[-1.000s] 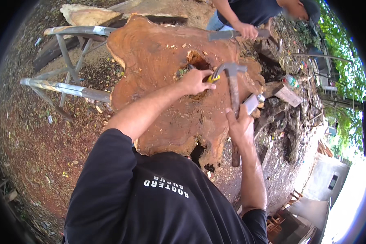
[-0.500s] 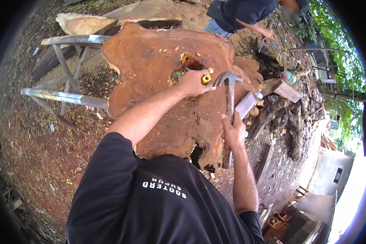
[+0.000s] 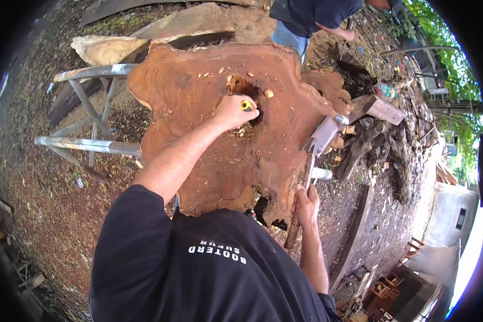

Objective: The person uses a hammer and a chisel to hollow out the center of a large wooden slab resting on sawhorses. The person repeatedly strikes the chisel with the hammer to remove wood chips from a central hole.

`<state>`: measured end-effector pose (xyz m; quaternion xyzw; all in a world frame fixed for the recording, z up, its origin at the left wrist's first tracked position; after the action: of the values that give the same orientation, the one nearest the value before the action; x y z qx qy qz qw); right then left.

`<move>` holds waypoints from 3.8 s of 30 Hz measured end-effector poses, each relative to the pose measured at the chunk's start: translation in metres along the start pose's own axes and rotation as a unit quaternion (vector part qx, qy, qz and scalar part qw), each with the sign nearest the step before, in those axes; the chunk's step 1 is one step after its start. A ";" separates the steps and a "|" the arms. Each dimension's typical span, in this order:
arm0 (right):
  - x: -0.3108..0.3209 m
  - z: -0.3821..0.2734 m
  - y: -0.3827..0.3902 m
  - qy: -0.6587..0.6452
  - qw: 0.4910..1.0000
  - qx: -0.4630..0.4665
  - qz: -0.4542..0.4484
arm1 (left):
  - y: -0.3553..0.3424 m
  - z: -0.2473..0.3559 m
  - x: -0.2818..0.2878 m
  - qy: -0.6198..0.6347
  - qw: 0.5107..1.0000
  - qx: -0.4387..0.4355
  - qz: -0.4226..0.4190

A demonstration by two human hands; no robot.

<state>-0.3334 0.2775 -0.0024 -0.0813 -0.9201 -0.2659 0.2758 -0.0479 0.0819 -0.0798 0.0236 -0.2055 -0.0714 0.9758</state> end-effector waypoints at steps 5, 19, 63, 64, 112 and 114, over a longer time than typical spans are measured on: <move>-0.004 -0.002 0.005 -0.017 0.999 0.008 -0.043 | 0.012 -0.015 0.005 0.175 0.968 0.176 -0.036; -0.017 0.013 0.011 -0.018 0.997 -0.024 -0.075 | 0.095 0.029 0.004 0.026 0.981 -0.160 0.102; -0.021 0.024 0.005 0.030 0.995 0.013 -0.091 | -0.040 0.117 0.043 -0.028 0.988 -0.121 -0.092; -0.017 0.016 0.005 0.028 0.995 0.013 -0.091 | -0.043 0.118 0.045 -0.030 0.988 -0.121 -0.092; 0.016 -0.196 -0.019 0.294 0.914 0.278 0.021 | -0.052 0.092 0.014 -0.067 0.977 -0.191 -0.060; 0.021 -0.212 -0.001 0.225 0.942 0.247 0.019 | -0.046 0.092 0.018 -0.071 0.978 -0.196 -0.025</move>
<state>-0.2531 0.1630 0.1585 0.0337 -0.8691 -0.0359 0.4923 -0.0750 0.0321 0.0083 -0.1679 -0.2556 -0.1362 0.9423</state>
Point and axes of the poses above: each hand's wrist, its own y-axis away from the middle knuckle, its own x-axis out of the back of the hand, z = x × y, the point moved 3 cm from there along -y, towards the middle knuckle, and after that the axes turned 7 degrees about y, right-handed, at the moved point
